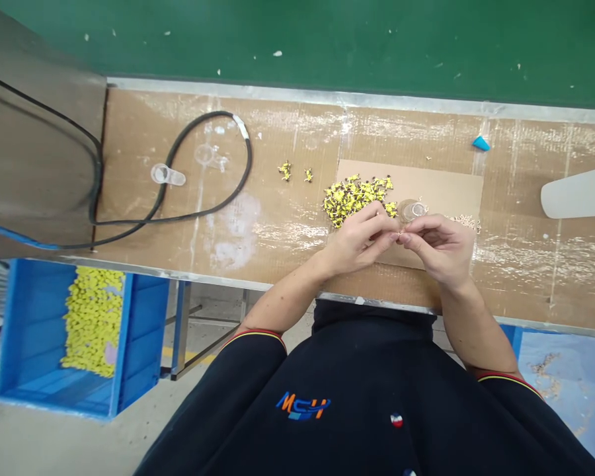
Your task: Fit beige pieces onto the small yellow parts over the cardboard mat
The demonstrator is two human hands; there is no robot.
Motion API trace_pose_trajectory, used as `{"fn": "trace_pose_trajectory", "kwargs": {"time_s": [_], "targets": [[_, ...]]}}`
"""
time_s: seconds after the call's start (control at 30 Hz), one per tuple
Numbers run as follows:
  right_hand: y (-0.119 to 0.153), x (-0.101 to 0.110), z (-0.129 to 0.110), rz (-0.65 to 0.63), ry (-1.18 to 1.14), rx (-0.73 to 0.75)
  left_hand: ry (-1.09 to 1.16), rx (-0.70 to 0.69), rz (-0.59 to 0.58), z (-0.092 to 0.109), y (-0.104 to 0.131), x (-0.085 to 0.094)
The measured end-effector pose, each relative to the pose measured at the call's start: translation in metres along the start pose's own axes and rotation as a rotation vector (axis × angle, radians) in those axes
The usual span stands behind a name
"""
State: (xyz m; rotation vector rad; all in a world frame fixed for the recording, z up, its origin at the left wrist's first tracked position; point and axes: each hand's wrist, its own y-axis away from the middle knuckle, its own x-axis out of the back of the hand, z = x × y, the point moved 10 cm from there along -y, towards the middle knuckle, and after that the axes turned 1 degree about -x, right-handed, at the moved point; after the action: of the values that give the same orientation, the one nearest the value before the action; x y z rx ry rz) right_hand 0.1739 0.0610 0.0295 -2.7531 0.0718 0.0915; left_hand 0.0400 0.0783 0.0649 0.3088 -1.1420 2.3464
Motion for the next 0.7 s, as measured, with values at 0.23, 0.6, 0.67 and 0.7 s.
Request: {"fn": "trace_pose_trajectory", "kwargs": {"time_s": [0.23, 0.6, 0.67, 0.7], "targets": [[0.003, -0.007, -0.011, 0.008, 0.147, 0.167, 0.265, 0.139, 0.041, -0.014, 0.003, -0.004], [0.002, 0.002, -0.020, 0.044, 0.312, 0.252, 0.444, 0.319, 0.051, -0.035, 0.014, -0.013], [-0.002, 0.020, -0.021, 0.086, 0.422, 0.255, 0.573, 0.389, 0.085, -0.044, 0.018, -0.013], [-0.004, 0.031, -0.021, 0.111, 0.492, 0.263, 0.645, 0.418, 0.119, -0.048, 0.019, -0.011]]}}
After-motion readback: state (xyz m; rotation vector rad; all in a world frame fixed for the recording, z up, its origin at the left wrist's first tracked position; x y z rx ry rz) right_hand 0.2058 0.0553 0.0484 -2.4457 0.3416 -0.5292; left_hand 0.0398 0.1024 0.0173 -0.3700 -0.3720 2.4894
